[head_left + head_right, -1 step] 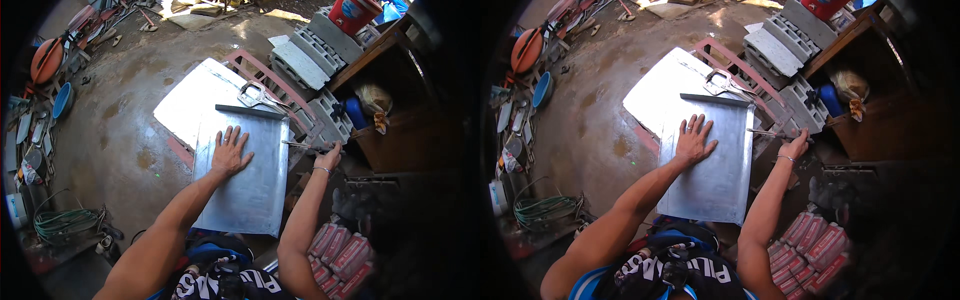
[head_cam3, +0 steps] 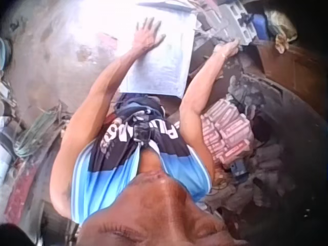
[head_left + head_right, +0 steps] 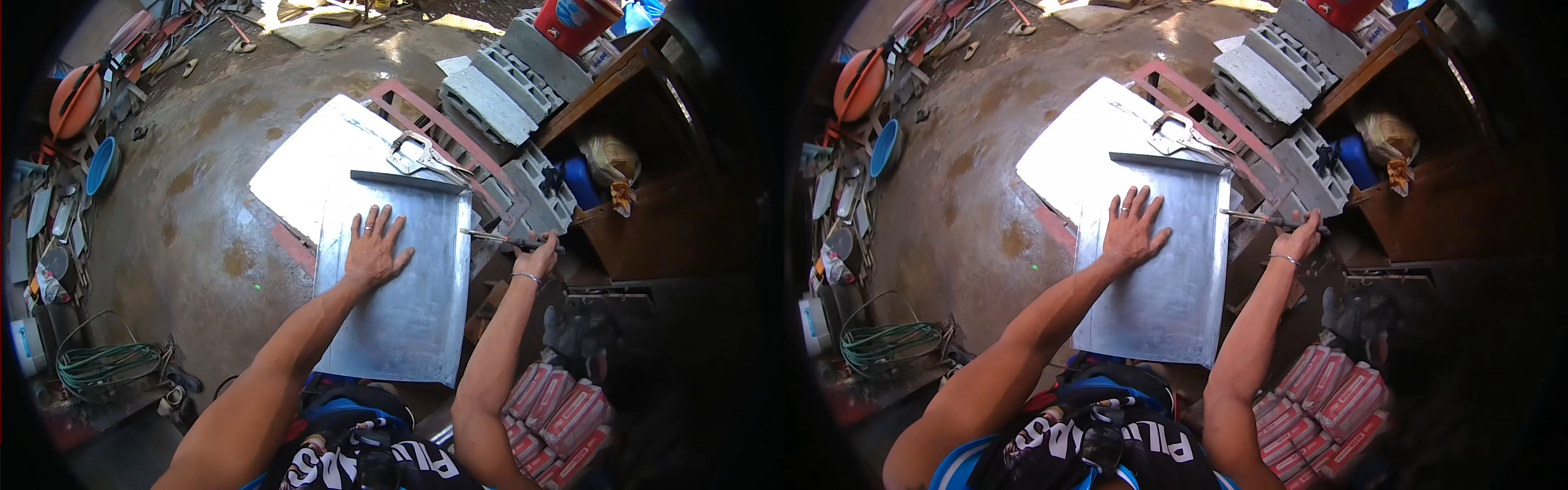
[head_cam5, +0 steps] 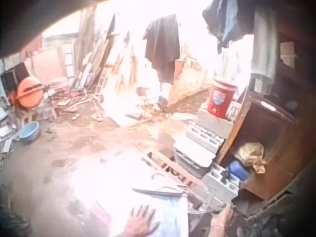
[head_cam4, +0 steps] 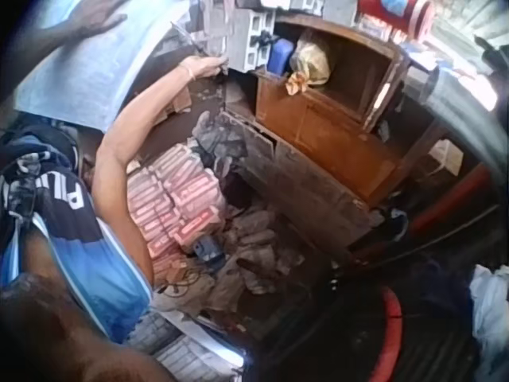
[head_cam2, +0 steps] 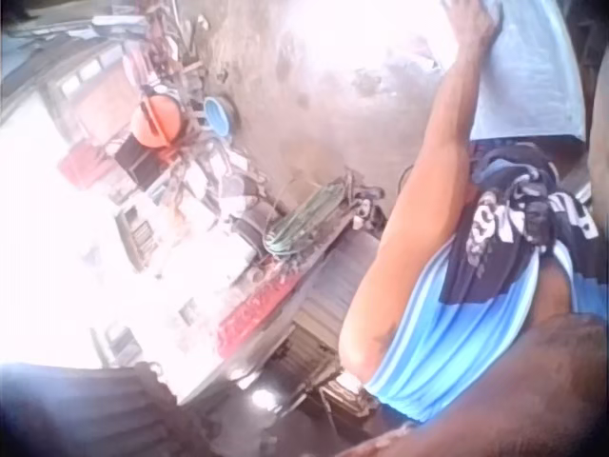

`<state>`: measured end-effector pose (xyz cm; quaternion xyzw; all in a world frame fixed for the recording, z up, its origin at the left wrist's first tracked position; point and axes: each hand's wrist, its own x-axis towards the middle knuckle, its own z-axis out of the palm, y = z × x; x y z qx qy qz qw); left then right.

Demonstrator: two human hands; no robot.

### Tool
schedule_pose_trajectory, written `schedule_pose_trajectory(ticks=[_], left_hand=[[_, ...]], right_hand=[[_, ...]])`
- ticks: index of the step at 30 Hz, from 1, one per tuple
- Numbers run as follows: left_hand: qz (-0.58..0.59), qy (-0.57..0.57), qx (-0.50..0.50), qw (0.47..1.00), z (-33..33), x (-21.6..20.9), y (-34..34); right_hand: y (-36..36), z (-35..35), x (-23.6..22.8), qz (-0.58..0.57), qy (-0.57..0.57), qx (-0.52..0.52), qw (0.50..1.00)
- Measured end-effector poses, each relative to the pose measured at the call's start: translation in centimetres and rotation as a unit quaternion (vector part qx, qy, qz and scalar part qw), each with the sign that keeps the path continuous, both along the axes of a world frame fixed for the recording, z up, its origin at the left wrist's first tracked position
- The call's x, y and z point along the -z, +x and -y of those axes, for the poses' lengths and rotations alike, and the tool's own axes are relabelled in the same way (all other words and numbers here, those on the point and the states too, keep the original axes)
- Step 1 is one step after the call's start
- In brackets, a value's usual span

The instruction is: The person uses tin snips to cut a rectangular metal sheet placed on a workbench. They hold the sheet steady with their left hand while cutting along the edge with their right hand. The person repositions the sheet and continues cutting to shape the metal.

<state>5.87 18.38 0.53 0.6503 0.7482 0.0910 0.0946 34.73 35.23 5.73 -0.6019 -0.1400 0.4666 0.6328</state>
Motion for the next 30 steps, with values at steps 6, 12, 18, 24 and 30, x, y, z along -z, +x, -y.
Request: schedule_pose_trajectory(ticks=[6, 12, 18, 24, 30], left_hand=[[-0.024, -0.009, -0.012, 1.0, 0.2, -0.5, -0.1], [-0.033, -0.022, -0.011, 0.999, -0.5, -0.8, 0.5], [-0.042, -0.037, 0.005, 0.998, -0.3, -0.5, 0.3], [-0.077, -0.069, 0.093, 0.99, -0.5, -1.0, 0.2], [-0.097, -0.06, 0.136, 0.984, -1.3, 0.6, -0.4]], right_hand=[[-0.9, 2.4, -1.7, -0.016, -0.009, -0.009, 1.0], [-1.7, 0.8, 0.3, 0.115, 0.07, -0.006, 0.991], [-2.3, 1.3, 0.9, 0.171, 0.227, 0.054, 0.957], [-2.3, 1.1, 0.5, -0.076, 0.199, 0.058, 0.975], [-2.5, 0.5, 0.6, -0.033, 0.208, 0.022, 0.977]])
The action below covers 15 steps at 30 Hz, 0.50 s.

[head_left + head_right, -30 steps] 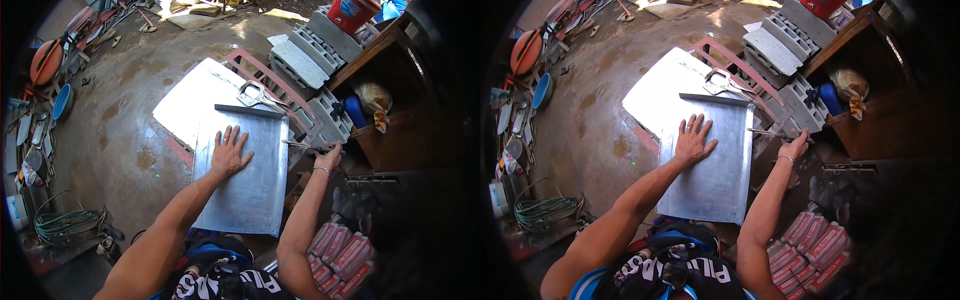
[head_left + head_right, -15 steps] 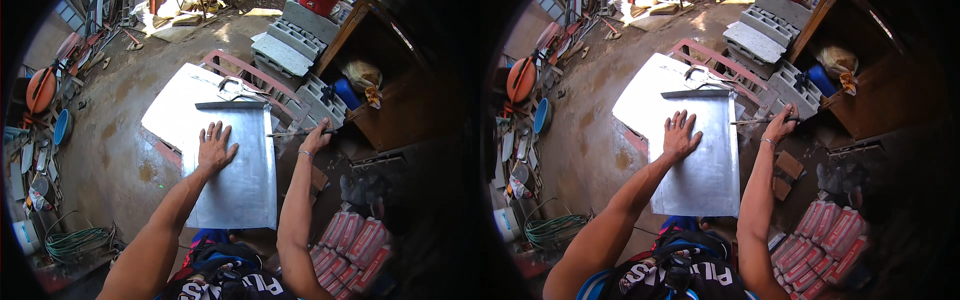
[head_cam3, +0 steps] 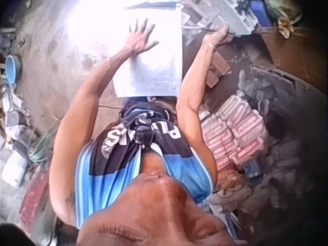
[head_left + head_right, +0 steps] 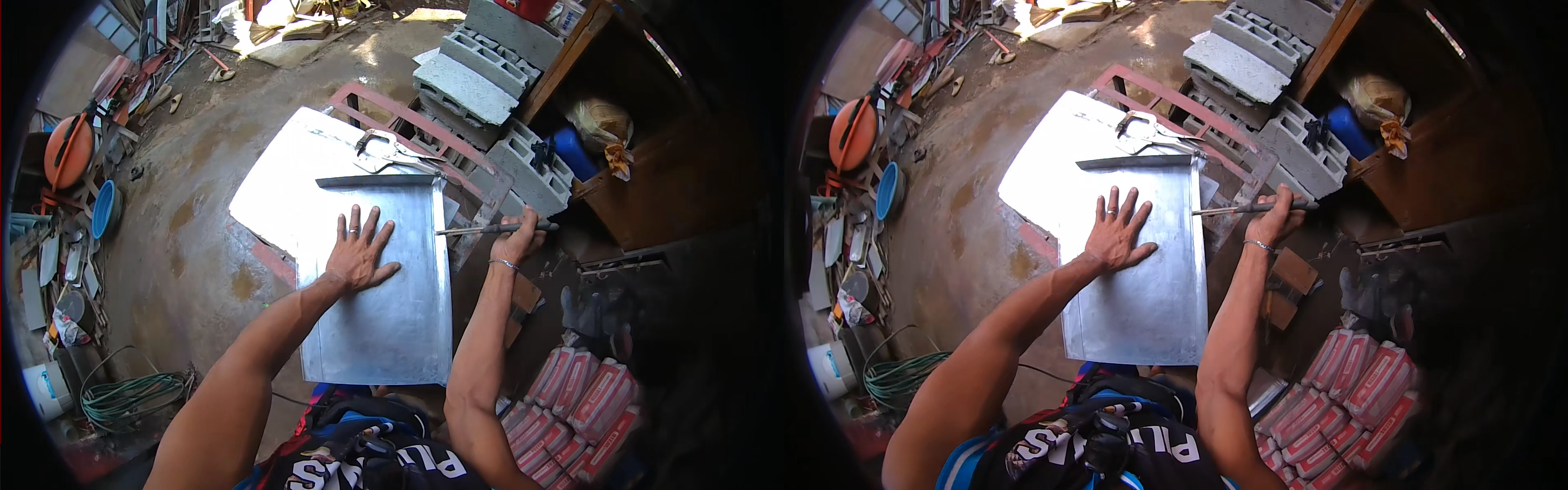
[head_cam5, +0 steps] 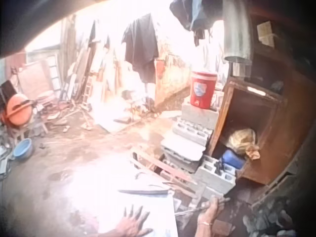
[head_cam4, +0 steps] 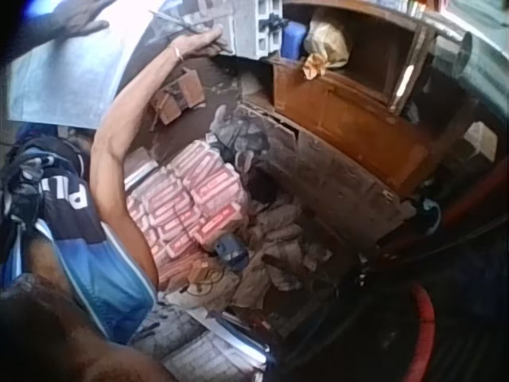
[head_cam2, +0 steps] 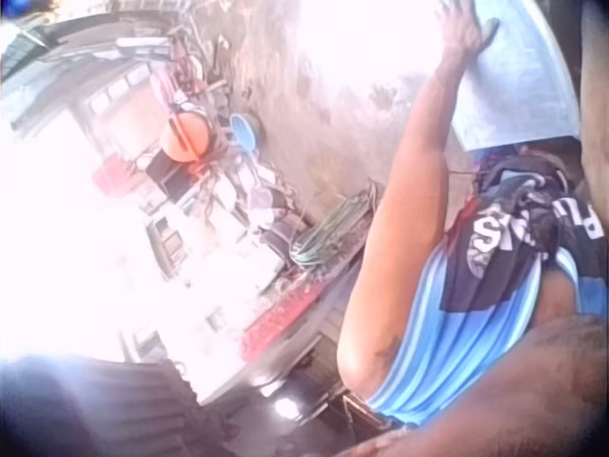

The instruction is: The person uses tin snips to cut a rectangular metal sheet placed on a workbench. They hold the sheet steady with their left hand while cutting along the edge with their right hand. The person repositions the sheet and continues cutting to shape the metal.

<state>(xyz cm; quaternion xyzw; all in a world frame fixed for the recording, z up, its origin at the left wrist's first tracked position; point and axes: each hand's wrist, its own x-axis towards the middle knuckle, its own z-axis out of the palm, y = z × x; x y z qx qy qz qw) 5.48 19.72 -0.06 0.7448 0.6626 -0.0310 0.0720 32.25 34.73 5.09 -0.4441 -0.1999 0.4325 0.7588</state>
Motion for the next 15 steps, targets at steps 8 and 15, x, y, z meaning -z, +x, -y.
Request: schedule_pose_trajectory(ticks=[8, 15], left_hand=[[0.003, -0.024, 0.012, 1.0, -0.5, -0.1, 0.0], [0.014, -0.021, 0.015, 1.0, -0.3, -0.1, 0.0]], right_hand=[[-1.7, 1.2, -2.1, 0.08, -0.006, 0.065, 0.995], [-2.6, 2.5, -3.2, 0.128, 0.0, 0.065, 0.99]])
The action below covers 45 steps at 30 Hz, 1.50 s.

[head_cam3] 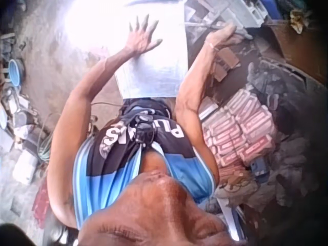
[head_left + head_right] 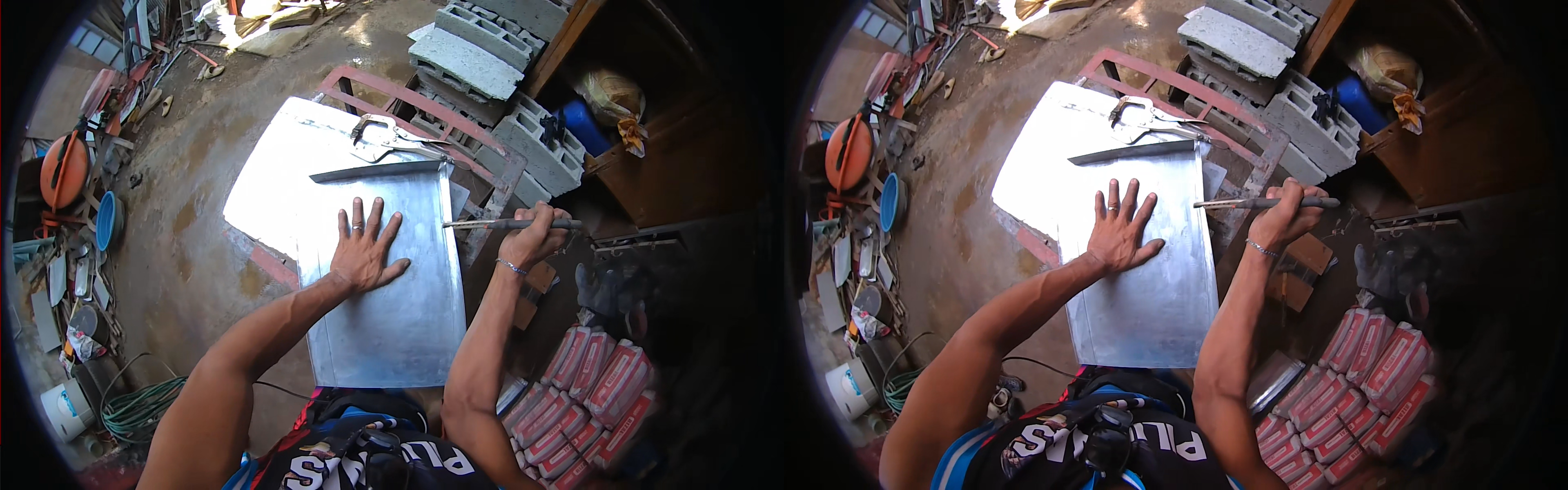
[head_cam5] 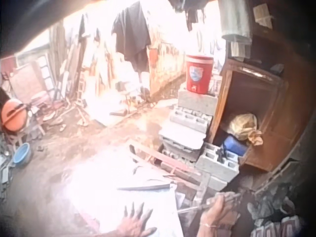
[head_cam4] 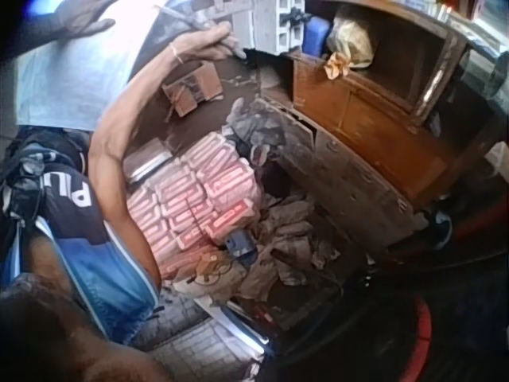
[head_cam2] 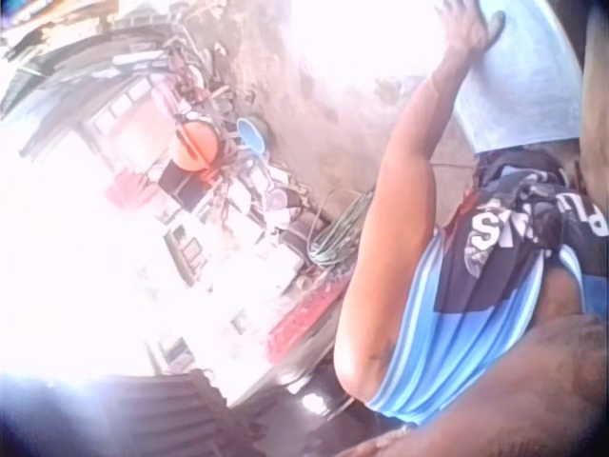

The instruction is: The person uses tin snips to cut a rectangular metal sheet placed on a workbench. They hold the sheet steady with their left hand while cutting along the edge with their right hand. The person repositions the sheet and continues cutting to shape the metal.

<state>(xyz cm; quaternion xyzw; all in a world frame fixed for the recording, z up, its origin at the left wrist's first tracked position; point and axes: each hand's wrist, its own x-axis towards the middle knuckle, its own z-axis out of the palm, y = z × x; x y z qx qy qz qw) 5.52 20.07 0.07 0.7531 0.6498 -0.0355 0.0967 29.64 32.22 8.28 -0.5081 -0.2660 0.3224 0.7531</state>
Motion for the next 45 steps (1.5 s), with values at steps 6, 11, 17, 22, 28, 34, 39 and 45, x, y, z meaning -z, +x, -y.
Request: schedule_pose_trajectory(ticks=[6, 11, 17, 22, 28, 34, 39, 45], left_hand=[[-0.01, -0.002, -0.001, 1.0, -0.3, -0.2, 0.0], [-0.009, 0.019, -0.015, 1.0, -0.2, -0.3, 0.2], [-0.009, 0.028, -0.031, 0.999, 0.2, -0.7, 0.5], [-0.001, 0.02, -0.049, 0.999, 0.1, -0.7, 0.7], [-0.017, 0.028, -0.05, 0.998, 0.3, -0.4, 0.6], [-0.007, 0.04, -0.048, 0.998, 0.4, -0.5, 0.6], [-0.008, 0.038, -0.049, 0.998, 0.3, -0.8, 0.9], [-0.013, 0.042, -0.047, 0.998, 0.3, -0.7, 0.6]], right_hand=[[1.2, -0.1, 1.2, -0.038, -0.006, -0.015, 0.999], [2.8, -0.7, 3.6, -0.156, -0.016, 0.008, 0.988], [3.9, -0.7, 3.6, -0.214, -0.087, 0.049, 0.972], [3.8, -1.8, 3.5, 0.005, -0.16, 0.132, 0.978], [4.0, -2.2, 5.5, -0.035, -0.14, 0.058, 0.988], [4.8, -0.5, 3.1, -0.062, -0.13, 0.057, 0.988], [4.4, 0.7, 0.9, -0.022, -0.151, 0.012, 0.988], [1.6, 1.6, -1.1, -0.031, -0.087, 0.054, 0.994]])
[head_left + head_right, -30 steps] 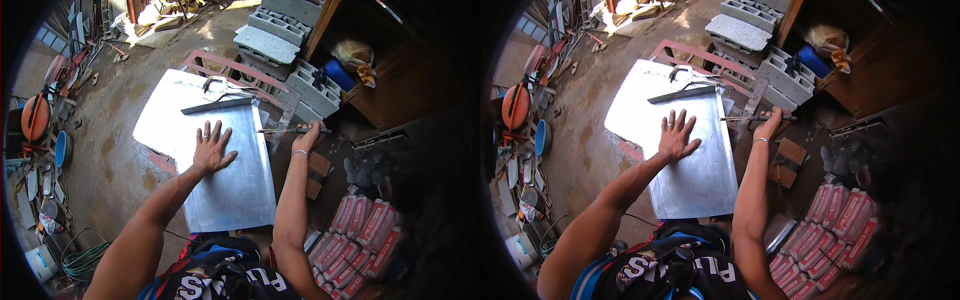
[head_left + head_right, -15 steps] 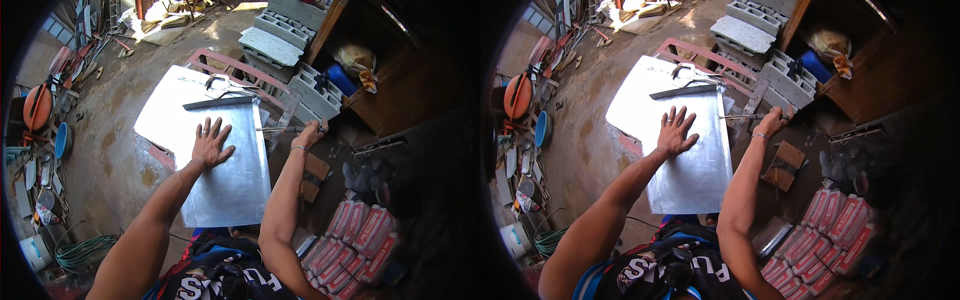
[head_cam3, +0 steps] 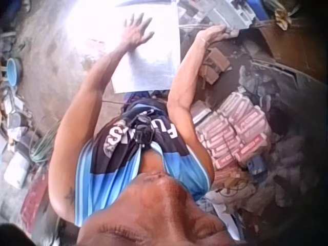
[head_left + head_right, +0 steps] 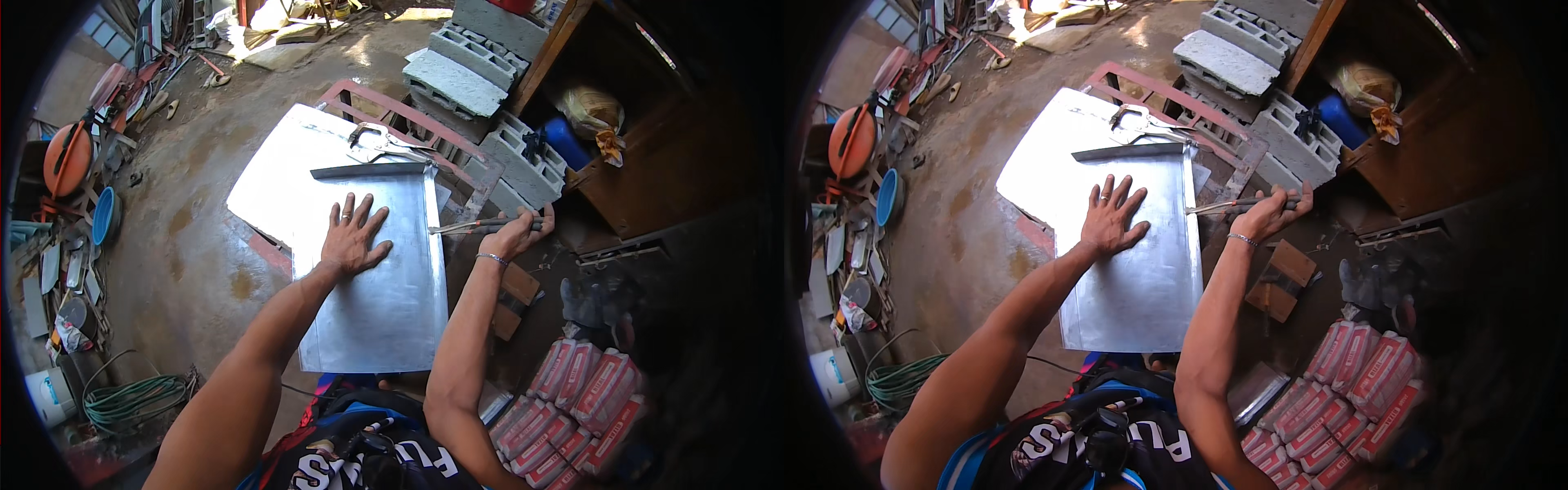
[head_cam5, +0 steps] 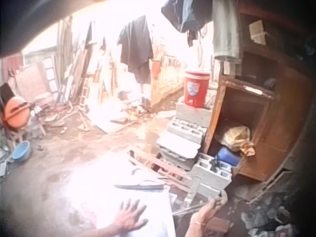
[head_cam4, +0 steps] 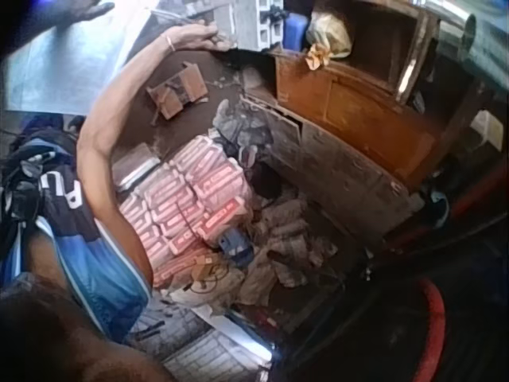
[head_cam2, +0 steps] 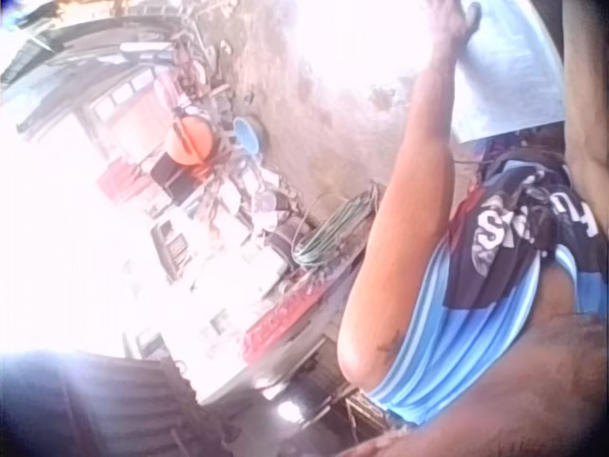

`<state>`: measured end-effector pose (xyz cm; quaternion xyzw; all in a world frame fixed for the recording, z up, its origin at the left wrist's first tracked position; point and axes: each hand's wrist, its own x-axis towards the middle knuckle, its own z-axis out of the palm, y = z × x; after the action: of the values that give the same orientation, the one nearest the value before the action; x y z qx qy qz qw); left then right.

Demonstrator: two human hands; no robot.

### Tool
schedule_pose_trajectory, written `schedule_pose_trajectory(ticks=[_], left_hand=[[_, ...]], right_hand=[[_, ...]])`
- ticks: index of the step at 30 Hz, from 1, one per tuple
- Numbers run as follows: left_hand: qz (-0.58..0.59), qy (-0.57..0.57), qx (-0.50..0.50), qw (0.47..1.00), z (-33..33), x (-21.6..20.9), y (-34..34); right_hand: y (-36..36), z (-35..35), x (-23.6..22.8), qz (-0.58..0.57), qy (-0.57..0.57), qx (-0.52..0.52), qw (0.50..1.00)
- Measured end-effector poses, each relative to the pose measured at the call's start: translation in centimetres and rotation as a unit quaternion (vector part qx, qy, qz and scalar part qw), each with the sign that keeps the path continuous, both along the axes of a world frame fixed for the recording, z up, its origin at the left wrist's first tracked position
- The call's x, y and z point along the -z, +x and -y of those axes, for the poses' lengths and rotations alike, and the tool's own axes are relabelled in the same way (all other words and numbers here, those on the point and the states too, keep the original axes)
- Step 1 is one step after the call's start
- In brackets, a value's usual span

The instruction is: The person uses tin snips to cut a rectangular metal sheet placed on a workbench. They hold the sheet steady with their left hand while cutting along the edge with their right hand. The person repositions the sheet and continues cutting to shape the metal.

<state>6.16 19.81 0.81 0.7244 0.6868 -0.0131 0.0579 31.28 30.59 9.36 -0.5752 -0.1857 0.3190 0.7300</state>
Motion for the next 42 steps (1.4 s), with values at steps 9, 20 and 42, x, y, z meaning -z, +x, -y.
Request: schedule_pose_trajectory(ticks=[9, 20, 42], left_hand=[[0.004, -0.013, 0.008, 1.0, 0.1, 0.0, 0.0], [0.018, -0.02, 0.02, 0.999, -0.6, 0.7, 0.4], [0.022, -0.023, 0.037, 0.999, -1.1, 0.9, 0.3]], right_hand=[[0.3, -0.7, 1.3, -0.001, 0.014, 0.055, 0.998], [2.3, -2.1, 2.7, -0.138, 0.145, -0.052, 0.978], [0.5, -0.6, 0.3, -0.044, 0.111, -0.019, 0.993]])
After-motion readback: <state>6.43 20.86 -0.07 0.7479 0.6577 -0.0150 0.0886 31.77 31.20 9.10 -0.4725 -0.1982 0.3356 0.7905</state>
